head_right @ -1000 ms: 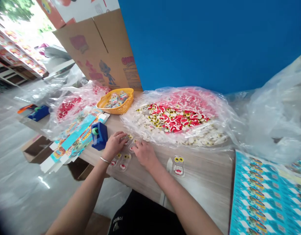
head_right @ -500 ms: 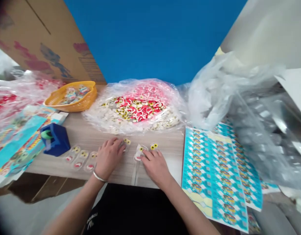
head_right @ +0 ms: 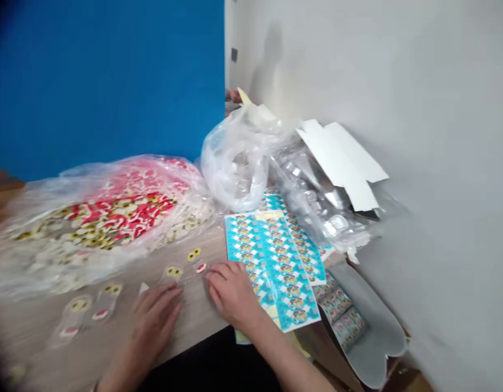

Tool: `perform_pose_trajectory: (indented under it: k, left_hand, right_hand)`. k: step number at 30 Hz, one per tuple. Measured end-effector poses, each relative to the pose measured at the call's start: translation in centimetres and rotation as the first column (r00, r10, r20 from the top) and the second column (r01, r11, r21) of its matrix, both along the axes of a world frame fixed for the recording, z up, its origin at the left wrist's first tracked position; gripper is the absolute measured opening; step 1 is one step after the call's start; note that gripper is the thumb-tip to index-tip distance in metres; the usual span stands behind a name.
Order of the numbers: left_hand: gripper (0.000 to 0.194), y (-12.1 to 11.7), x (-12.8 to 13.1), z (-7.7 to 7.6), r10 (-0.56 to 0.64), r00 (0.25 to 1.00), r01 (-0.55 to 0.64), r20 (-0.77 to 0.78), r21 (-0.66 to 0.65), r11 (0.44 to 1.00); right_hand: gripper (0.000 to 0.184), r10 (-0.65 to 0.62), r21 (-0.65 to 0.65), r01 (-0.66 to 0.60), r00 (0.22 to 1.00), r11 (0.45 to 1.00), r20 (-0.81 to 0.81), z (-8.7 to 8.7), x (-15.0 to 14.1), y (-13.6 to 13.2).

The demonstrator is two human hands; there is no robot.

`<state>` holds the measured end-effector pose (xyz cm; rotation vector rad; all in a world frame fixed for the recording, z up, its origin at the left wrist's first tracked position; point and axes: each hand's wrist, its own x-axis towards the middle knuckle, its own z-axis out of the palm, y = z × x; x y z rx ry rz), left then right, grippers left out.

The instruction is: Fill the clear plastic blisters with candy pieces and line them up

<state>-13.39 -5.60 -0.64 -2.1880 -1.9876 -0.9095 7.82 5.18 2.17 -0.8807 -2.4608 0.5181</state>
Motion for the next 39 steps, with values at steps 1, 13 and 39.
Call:
perform_pose_trajectory:
  k: [1, 13, 39]
  left_hand:
    - [0.018, 0.8, 1.2, -0.3, -0.049, 0.999, 0.049, 0.007, -0.015, 0.999]
    - [0.042, 7.1, 7.9, -3.4, -0.167, 0.963, 0.158, -0.211, -0.059, 0.986]
    - [0.039, 7.7, 6.2, -6.3, -0.210, 0.959, 0.235, -0.190, 0.118, 0.965]
  right_hand:
    - [0.022, -0.067, -0.014, 0.067, 0.998, 0.998, -0.006, -0.2, 1.7, 0.6]
    - [0.023, -0.517, 0.006, 0.522, 0.843, 0.853, 0.151, 0.9, 9.8, 15.4]
    - [0.021, -0.529, -0.193, 0.523, 0.848, 0.830, 0.022, 2.5, -0.9, 28.3]
